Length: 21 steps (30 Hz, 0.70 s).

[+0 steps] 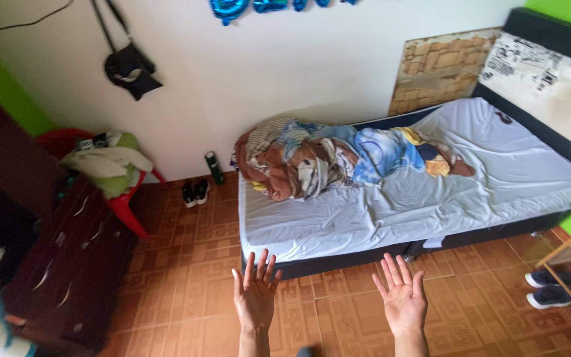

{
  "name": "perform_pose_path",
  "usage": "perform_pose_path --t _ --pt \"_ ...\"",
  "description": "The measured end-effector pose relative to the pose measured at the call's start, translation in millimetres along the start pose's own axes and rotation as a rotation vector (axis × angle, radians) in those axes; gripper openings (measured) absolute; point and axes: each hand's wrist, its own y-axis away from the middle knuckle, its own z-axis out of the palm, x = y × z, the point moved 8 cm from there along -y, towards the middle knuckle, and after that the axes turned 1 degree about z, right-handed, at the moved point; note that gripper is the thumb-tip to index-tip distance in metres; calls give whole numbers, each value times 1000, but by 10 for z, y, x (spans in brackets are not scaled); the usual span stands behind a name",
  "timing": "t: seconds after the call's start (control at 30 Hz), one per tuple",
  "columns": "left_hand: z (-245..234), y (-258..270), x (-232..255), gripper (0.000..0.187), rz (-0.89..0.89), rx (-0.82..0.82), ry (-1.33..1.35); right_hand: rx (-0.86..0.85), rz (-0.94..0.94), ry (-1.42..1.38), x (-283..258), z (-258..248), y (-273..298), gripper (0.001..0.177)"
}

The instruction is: The person organizes a bedroom by moving a red pillow from a chair to the bed, then back to the chair. They hang a beige cap on a wall hook, place a white pillow on the chair, and fold a patterned blanket and a yellow blanket on the bed.

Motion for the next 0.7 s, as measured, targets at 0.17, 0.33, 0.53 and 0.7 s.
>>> perform_pose_path --t 0.17,0.33,0.53,0.7 --pt "130 -649 -307 80 -48 0 22 37 -37 -6 -67 -65 -560 79" --pt "407 -1467 -510 82 -83 -31 59 50 -56 18 -163 107 -1306 80" --pt "840 -2517 -586 83 -95 -51 69 16 -78 37 -213 549 -2356 81" --pt "1031 -3167 -602 86 -66 -57 12 19 -77 29 -132 714 -2999 79"
